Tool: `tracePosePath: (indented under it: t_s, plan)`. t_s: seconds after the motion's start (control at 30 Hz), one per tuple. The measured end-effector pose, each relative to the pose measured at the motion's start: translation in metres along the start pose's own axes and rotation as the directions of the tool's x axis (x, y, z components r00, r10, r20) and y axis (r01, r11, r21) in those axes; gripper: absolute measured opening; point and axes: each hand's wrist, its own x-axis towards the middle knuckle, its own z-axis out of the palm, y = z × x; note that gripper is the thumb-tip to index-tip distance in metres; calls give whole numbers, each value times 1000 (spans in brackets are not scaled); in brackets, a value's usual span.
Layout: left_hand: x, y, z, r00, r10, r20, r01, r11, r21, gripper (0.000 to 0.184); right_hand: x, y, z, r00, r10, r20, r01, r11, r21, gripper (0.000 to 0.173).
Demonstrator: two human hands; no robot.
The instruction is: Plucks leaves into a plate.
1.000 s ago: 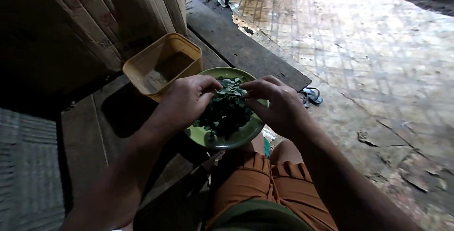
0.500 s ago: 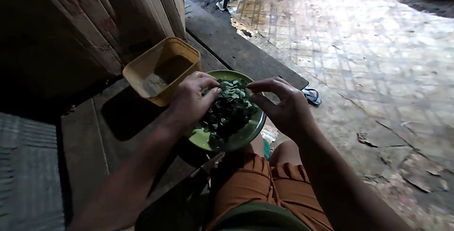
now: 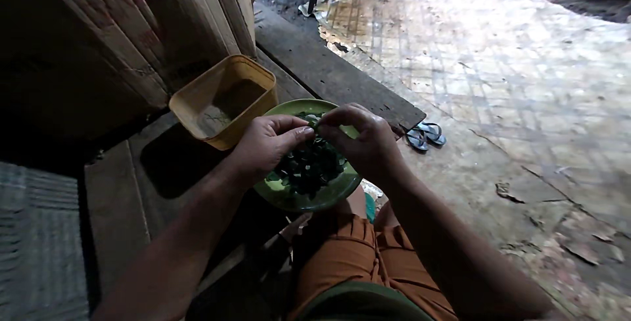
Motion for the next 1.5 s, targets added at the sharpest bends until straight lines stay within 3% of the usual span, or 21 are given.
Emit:
tracePosePath:
  t_s: [0.17, 0.37, 0.53, 0.63, 0.77, 0.87, 1.03, 1.2, 1.3, 1.4, 1.5]
  plan:
    - [0, 6, -6, 998, -59, 21, 60, 998, -24, 18, -2, 14, -7, 999, 43, 17, -43, 999, -2, 15]
    - [2, -2, -3, 996, 57, 65, -57, 998, -1, 31, -2, 16, -7, 997, 74, 36, -74, 997, 10, 14]
    - [2, -9, 11, 993, 113, -46, -115, 992, -55, 8, -3, 15, -4, 994, 48, 98, -51, 998, 35, 11]
    - [2, -7, 7, 993, 101, -53, -104, 994, -44, 6, -3, 14, -8, 993, 65, 96, -65, 998, 5, 10]
    - [0, -2, -2, 991, 123, -61, -117, 989, 86, 13, -4, 15, -13, 993, 83, 81, -84, 996, 9, 11]
    - [-1, -7, 0, 975, 223, -6, -217, 954, 206, 25, -4, 16, -13, 992, 92, 92, -94, 996, 11, 11]
    - [-1, -13, 6, 963, 268, -20, -246, 909, 335, 6, -4, 14, -10, 985, 111, 135, -117, 993, 35, 10]
    - [2, -14, 0, 928, 370, -52, -302, 824, 480, 11, -1, 13, -10, 986, 112, 123, -114, 993, 10, 11]
    - [7, -9, -25, 902, 401, -159, -230, 759, 610, 18, -1, 22, -14, 990, 61, 130, -50, 995, -83, 12]
    - [14, -11, -58, 864, 415, -285, -89, 683, 725, 24, -2, 24, -20, 970, 24, 242, 15, 987, -158, 15]
    - [21, -22, -83, 842, 403, -358, 34, 623, 781, 29, 4, 25, -26, 959, 59, 276, 0, 978, -210, 23]
